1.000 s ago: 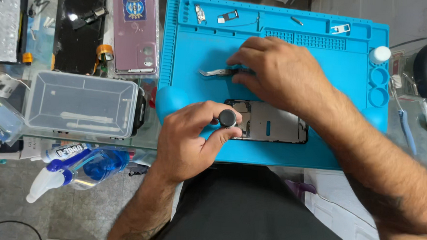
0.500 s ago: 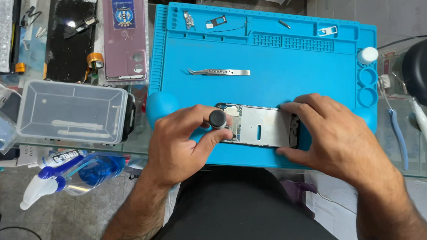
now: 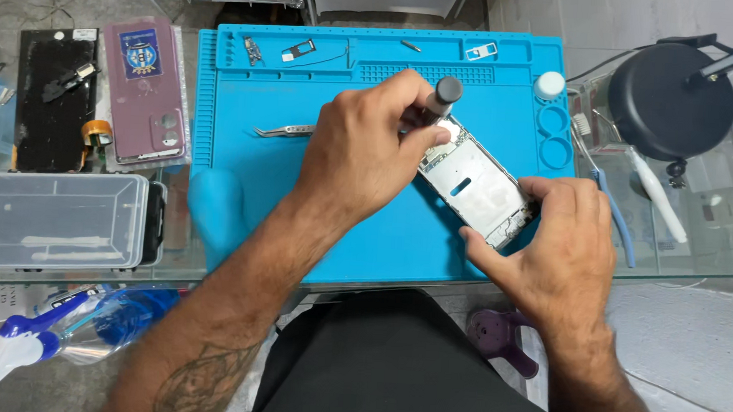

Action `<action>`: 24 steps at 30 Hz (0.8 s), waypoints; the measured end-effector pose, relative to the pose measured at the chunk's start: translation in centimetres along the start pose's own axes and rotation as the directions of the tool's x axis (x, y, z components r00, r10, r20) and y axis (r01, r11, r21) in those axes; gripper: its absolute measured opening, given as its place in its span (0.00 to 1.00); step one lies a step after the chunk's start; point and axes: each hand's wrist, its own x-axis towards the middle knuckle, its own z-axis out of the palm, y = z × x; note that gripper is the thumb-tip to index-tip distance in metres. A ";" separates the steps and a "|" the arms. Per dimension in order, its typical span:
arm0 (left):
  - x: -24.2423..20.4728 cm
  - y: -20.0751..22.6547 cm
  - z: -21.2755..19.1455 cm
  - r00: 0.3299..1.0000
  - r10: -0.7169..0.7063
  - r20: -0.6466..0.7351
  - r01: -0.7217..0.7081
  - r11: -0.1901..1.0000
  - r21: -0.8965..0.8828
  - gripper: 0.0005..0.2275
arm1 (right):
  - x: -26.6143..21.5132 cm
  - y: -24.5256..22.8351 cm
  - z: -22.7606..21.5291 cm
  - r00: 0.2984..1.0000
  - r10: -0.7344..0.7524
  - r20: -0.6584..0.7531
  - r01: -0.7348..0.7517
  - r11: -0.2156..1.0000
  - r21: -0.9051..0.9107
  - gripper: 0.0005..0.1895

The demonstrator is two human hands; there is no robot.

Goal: The person disassembles a phone by using tweezers and a screwdriver to remove internal components and screws, then handles a tube of adhesive and various screen parts.

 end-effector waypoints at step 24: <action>4.3 -3.0 1.6 0.993 0.118 -0.007 -0.117 0.993 0.025 0.13 | 5.8 -0.4 -2.8 0.922 -0.066 0.382 0.054 0.998 0.043 0.26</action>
